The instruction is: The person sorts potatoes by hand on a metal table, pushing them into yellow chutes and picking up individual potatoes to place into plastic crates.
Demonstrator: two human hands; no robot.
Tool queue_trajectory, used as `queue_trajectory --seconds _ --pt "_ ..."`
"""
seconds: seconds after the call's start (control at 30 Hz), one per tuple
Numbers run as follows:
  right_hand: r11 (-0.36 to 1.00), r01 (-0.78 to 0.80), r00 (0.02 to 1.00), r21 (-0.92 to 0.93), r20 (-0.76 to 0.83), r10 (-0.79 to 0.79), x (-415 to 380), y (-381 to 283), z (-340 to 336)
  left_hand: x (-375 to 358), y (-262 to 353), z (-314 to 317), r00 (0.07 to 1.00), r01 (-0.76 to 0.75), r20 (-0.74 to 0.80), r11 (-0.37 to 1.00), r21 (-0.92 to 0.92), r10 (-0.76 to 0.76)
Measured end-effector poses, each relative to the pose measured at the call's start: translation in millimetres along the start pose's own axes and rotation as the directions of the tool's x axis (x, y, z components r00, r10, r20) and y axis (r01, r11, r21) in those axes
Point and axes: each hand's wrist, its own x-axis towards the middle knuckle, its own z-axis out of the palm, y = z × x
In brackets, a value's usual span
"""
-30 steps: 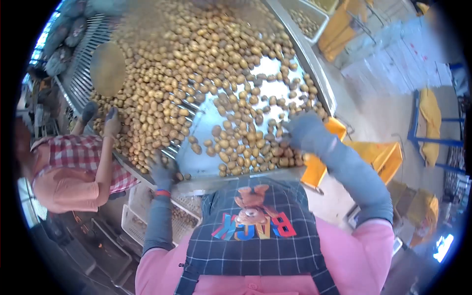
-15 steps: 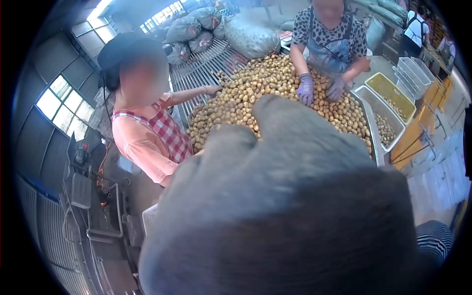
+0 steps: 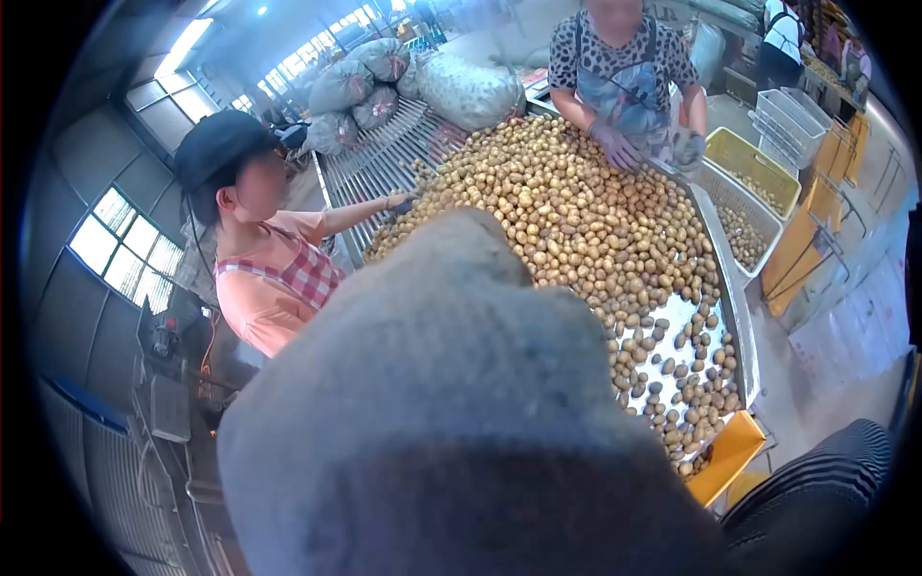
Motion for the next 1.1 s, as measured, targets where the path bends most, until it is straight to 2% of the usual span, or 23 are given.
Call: queue_trajectory --seconds 0.1,0.27,0.33,0.37,0.4,0.47,0.5,0.53,0.6,0.67,0.73,0.8,0.83,0.87,0.97,1.0,1.03,1.07,1.1 --pt "1.000 0.005 1.000 -0.004 -0.003 -0.005 2.3 -2.8 -2.4 -2.9 -5.2 14.1 0.999 -0.028 -0.033 0.999 -0.044 0.027" --pt "0.997 -0.080 0.997 -0.018 -0.025 0.079 -10.7 6.1 -2.1 -6.3 -12.9 33.8 0.992 -0.071 -0.117 0.976 -0.204 0.048" --pt "0.992 -0.126 0.989 -0.007 -0.076 0.125 -17.4 7.4 -7.4 -1.9 -4.9 11.8 0.979 -0.132 -0.137 0.980 0.147 0.152" --pt "0.990 -0.141 0.983 0.009 -0.115 0.141 -19.0 8.3 -8.4 -4.0 -4.5 7.3 0.971 -0.153 -0.127 0.935 0.320 0.202" --pt "0.987 -0.161 0.975 0.025 -0.154 0.163 -20.6 9.7 -11.6 -6.2 -5.1 9.4 0.973 -0.143 -0.128 0.935 0.324 0.193" --pt "0.979 -0.191 0.948 0.069 -0.245 0.202 -25.8 9.0 -17.5 -2.0 -7.6 18.8 0.996 -0.025 0.083 0.997 0.076 0.018" --pt "0.976 -0.199 0.934 0.088 -0.284 0.217 -28.9 8.5 -21.2 9.1 -19.5 35.8 0.980 -0.065 0.196 0.993 0.094 0.046" --pt "0.973 -0.207 0.922 0.098 -0.314 0.228 -31.5 7.6 -23.2 4.0 -18.8 31.3 0.982 -0.053 0.185 0.994 0.100 0.033" --pt "0.964 -0.242 0.891 0.107 -0.369 0.264 -41.4 6.7 -28.0 -5.3 -1.5 6.8 0.997 -0.038 0.069 0.996 0.075 0.033" --pt "0.961 -0.264 0.879 0.086 -0.389 0.276 -52.8 7.2 -30.3 -4.6 -2.9 2.2 0.997 -0.019 0.070 0.997 0.081 0.013" --pt "0.962 -0.268 0.927 -0.041 -0.284 0.246 -60.9 5.1 -23.0 -6.8 0.3 3.5 0.997 -0.030 0.068 0.996 0.087 0.024" --pt "0.941 -0.182 0.983 -0.286 -0.021 0.183 -64.2 6.3 -1.0 -7.2 -3.6 13.7 0.994 -0.080 0.079 0.995 0.056 0.076" --pt "0.932 -0.216 0.975 -0.292 -0.019 0.220 -60.5 8.3 8.2 -7.6 -3.2 13.5 0.995 -0.056 0.085 0.998 0.035 0.052" --pt "0.963 -0.132 0.991 -0.236 -0.022 0.131 -53.4 11.1 17.5 -4.5 -2.3 12.1 0.996 -0.027 0.091 1.000 0.014 0.026" --pt "0.984 0.172 0.983 -0.052 -0.054 -0.175 -20.3 17.6 45.2 -5.9 -7.1 15.4 0.993 -0.111 0.037 0.992 0.050 0.110" --pt "0.956 0.113 0.978 0.271 0.140 -0.155 -3.9 21.8 49.7 -7.3 -8.9 16.5 0.992 -0.121 0.048 0.992 0.037 0.120" --pt "0.938 0.134 0.990 0.320 -0.007 -0.140 6.0 32.1 84.8 -5.1 -8.4 15.7 0.994 -0.097 0.052 0.993 0.070 0.093" --pt "0.781 0.109 0.993 0.615 -0.098 -0.062 19.4 50.0 128.5 -4.1 -5.7 14.7 0.996 -0.072 0.060 0.992 0.103 0.066" --pt "0.367 -0.034 0.998 0.930 0.010 0.069 31.6 66.2 172.7 -6.3 0.8 8.4 0.989 -0.101 -0.110 0.995 0.010 0.102"
